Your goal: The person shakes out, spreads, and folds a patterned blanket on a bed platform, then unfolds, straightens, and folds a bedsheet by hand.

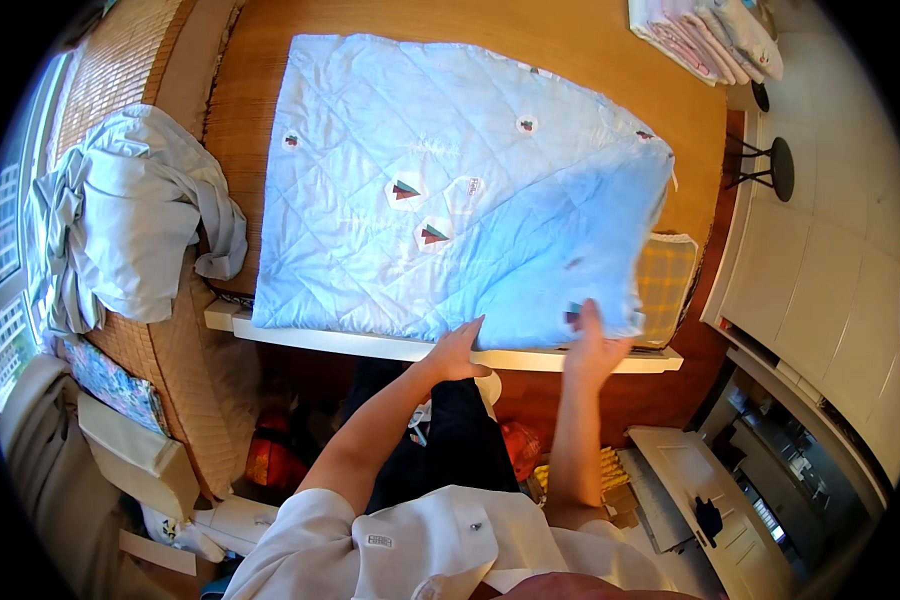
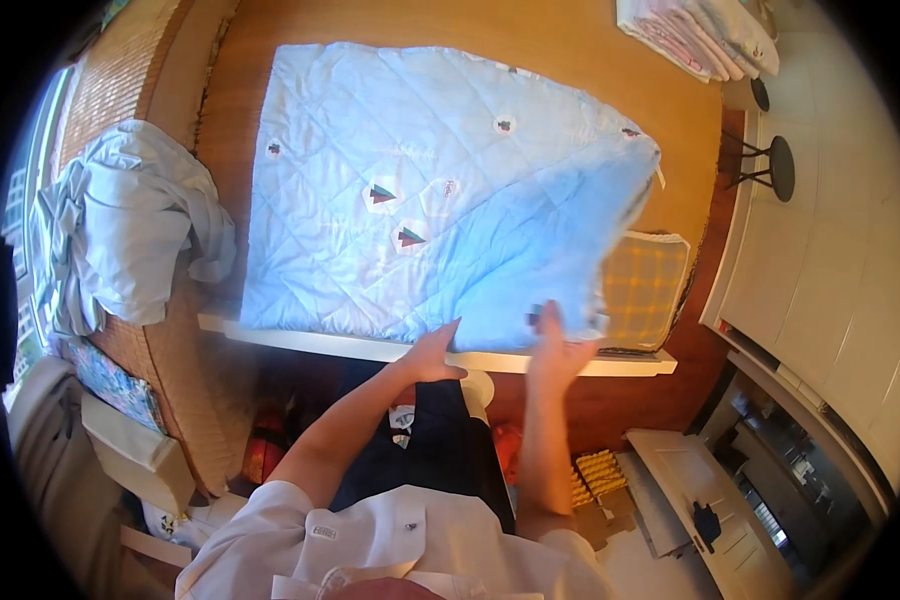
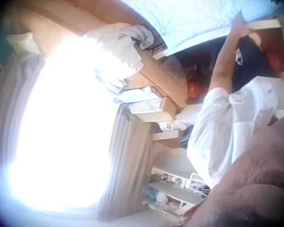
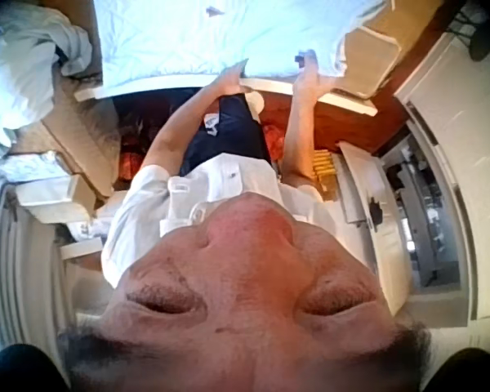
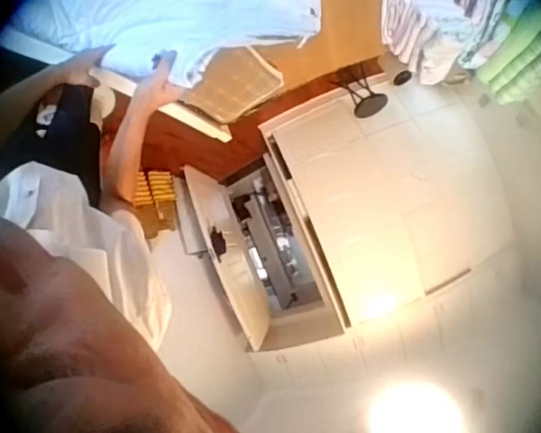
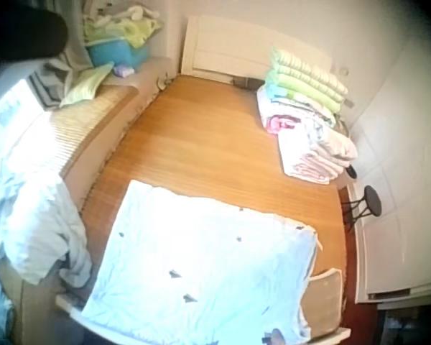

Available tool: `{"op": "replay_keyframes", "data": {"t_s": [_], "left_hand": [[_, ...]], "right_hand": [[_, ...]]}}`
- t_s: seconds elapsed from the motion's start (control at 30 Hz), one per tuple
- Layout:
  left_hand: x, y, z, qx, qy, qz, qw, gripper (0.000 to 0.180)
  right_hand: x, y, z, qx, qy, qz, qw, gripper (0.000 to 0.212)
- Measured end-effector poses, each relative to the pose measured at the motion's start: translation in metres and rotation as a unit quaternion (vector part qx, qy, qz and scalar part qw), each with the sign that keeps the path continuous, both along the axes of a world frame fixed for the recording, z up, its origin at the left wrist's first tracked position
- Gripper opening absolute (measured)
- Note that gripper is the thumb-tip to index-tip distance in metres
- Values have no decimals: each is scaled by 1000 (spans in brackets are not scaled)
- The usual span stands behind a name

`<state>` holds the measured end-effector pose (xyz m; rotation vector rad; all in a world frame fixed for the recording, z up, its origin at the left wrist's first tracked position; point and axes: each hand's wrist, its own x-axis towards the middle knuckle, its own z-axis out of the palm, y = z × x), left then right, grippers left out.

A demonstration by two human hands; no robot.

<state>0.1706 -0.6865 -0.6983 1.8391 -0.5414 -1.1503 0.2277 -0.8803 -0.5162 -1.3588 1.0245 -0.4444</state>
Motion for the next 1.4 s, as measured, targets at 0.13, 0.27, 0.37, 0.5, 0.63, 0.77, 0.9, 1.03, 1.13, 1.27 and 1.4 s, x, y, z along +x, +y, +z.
{"op": "replay_keyframes", "data": {"t_s": [0.13,0.27,0.37,0.5,0.63,0.77,0.9,1.03,1.13,1.27,1.4], "left_hand": [[-5,25,13,-189,155,235,941,93],[-33,77,14,-245,341,462,781,86],[-48,127,5,-258,382,582,670,80],[-40,184,-17,-276,358,670,588,73],[-39,224,-45,-521,363,690,346,52],[11,224,-25,-311,333,813,364,48],[31,242,-16,-250,275,869,328,50],[62,236,28,-158,167,870,436,42],[60,246,49,-147,72,840,517,42],[52,291,2,-54,215,893,392,41],[49,296,-12,47,116,838,531,43]], "right_hand": [[39,115,13,-264,-57,268,925,36],[64,220,17,-300,-146,516,789,40],[68,285,-9,-277,-129,612,730,25],[35,333,-102,-260,-83,733,622,29],[20,337,-104,-242,-48,797,551,21],[20,274,-122,-280,-11,685,672,30],[49,223,-130,-397,63,643,653,41],[76,176,-151,-419,114,617,656,46],[82,179,-152,-375,150,618,674,50],[71,211,-147,-366,153,643,655,52],[54,219,-149,-377,157,627,663,53]]}}
